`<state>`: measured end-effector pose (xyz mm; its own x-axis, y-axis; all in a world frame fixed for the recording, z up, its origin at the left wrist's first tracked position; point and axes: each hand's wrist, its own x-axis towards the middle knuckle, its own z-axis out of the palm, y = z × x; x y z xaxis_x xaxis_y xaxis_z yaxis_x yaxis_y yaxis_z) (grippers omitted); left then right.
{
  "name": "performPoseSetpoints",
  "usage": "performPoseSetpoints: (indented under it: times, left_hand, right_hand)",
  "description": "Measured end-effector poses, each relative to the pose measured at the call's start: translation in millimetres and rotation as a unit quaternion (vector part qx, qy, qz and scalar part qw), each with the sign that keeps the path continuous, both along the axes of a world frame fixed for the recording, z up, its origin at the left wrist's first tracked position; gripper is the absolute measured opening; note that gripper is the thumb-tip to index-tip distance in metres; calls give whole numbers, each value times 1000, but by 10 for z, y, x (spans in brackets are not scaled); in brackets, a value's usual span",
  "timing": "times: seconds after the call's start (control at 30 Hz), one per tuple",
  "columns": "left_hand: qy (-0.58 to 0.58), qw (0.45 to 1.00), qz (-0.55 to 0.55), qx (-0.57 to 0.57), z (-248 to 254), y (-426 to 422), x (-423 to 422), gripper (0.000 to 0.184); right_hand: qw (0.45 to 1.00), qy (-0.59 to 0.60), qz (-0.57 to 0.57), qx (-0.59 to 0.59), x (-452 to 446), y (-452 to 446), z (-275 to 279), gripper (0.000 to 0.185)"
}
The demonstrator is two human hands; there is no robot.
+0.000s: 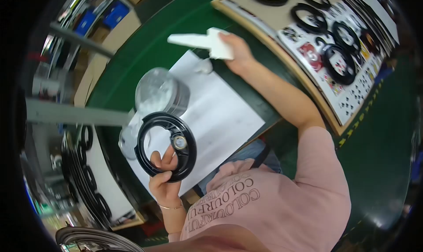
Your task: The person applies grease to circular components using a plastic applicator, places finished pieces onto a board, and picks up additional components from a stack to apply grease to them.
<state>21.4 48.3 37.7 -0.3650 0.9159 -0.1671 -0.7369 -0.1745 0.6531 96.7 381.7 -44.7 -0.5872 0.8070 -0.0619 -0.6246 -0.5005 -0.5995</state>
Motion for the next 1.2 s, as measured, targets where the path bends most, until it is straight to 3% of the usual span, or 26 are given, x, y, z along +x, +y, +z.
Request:
performPoseSetpoints:
  times: [0.13,0.3,0.33,0.4,0.47,0.5,0.53,0.63,0.9,0.97,1.07,1.13,1.2]
  left_hand:
    - [27,993,-93,-72,115,498,214,28]
    - [10,974,-216,-60,128,1213,488,34]
    - [2,971,-230,-62,121,1361,542,36]
    - [-6,969,-236,-77,166,1670,707,39]
    - [13,961,-270,-64,181,2004,847,40]
    - [9,956,-280,-88,214,2164,924,40]
    - [6,956,-284,-69,169,2329,990,39]
    - [9,959,-273,-74,-23,2794,1149,38]
    - [6,961,-265,-80,-138,3261,1271,45]
    - [9,962,-262,-77,-150,3272,1291,49]
    - [91,969,-197,-119,-98,3207,1342,59]
    - [210,964,-93,-133,-131,3169,1350,68]
    - [217,961,-94,-143,-123,3155,1301,75]
  right_hand:
    - [998,9,57,33,66,8,-7,33]
    - [997,24,63,30,19,46,-93,28]
    - [994,-23,91,61,116,25,18,33]
    - [997,2,77,-30,297,-160,226,41]
    - [981,-81,161,-78,332,-37,70,48]
    - [987,-137,77,-37,184,-13,-69,46]
    - [987,-137,77,-36,28,29,-241,46]
    - [998,-55,3,16,-274,165,-584,27]
    - [998,-7,62,31,-42,97,-176,25]
    - [997,-1,73,26,-32,79,-158,38]
    - [998,-8,64,-3,-64,77,-200,38]
    - [999,-13,50,-4,-114,98,-299,33]
    - [999,-19,39,-7,-209,113,-484,28]
